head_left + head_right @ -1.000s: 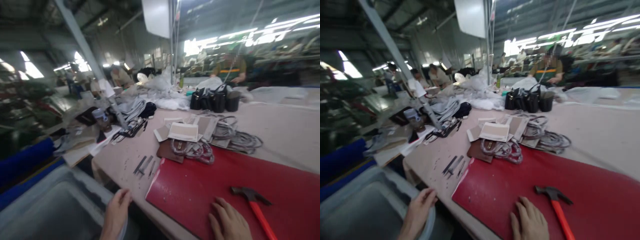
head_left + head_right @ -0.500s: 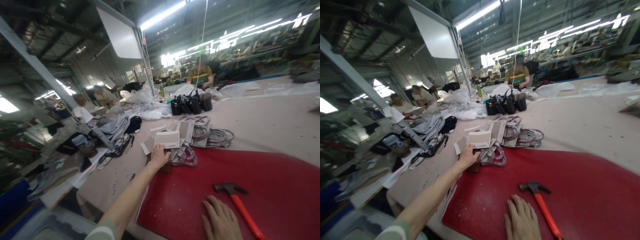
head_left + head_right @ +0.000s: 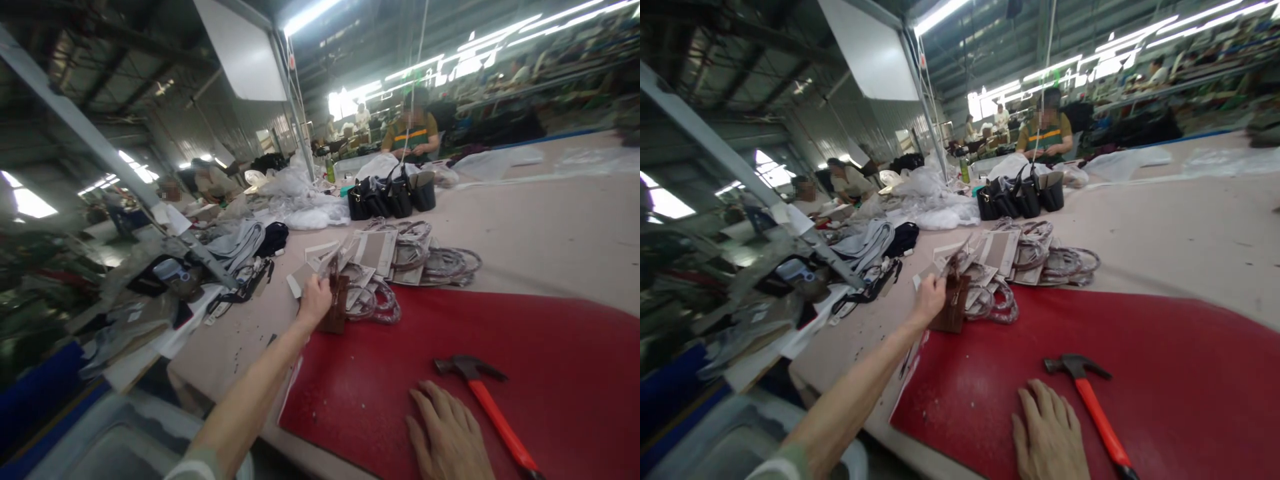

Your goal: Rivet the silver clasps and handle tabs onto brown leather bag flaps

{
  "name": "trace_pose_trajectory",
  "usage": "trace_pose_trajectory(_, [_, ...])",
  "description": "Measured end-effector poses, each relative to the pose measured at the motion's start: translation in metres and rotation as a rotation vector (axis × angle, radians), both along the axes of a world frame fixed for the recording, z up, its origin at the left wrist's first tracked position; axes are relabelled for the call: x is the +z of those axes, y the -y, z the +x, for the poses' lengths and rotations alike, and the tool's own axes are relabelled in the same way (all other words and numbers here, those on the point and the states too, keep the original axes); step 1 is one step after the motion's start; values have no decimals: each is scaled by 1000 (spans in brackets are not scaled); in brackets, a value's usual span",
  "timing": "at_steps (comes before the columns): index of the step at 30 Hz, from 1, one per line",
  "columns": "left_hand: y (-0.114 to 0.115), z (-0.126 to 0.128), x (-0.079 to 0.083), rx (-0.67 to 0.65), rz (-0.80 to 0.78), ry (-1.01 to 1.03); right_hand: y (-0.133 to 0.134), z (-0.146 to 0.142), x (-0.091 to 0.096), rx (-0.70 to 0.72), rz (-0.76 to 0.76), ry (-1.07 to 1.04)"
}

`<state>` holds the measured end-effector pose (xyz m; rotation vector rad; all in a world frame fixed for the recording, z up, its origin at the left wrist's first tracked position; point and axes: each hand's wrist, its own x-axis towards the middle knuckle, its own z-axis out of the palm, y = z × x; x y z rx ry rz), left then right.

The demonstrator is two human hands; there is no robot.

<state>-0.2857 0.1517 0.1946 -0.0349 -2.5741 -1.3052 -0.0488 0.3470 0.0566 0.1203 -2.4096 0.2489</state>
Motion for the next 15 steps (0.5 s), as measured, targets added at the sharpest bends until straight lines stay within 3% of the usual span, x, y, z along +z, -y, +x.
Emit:
trace_pose_trajectory(3, [29, 15, 35, -1, 332, 10, 1, 0, 0, -17, -22, 37])
trace_pose_trajectory(5, [43, 47, 45, -47, 877, 64, 1, 0, -2, -20, -62, 69])
trace_pose_trajectory(6, [47, 68, 42, -51, 1097, 129, 0, 0, -2, -13, -98, 83])
trace_pose_trajectory(7, [48, 92, 33, -6, 1235, 214, 0, 1, -3, -3, -147, 91])
trace_pose_trajectory(9, [45, 145, 1, 82, 1357, 429, -3, 4, -3, 12, -296, 82])
trace_pose_trajectory(13, [32, 241, -76, 210, 1367, 855, -12, 17, 14, -99, -738, 42])
trace_pose_trajectory(15, [28, 271, -96, 184, 1345, 952, -10, 25, 38, -138, -983, 93])
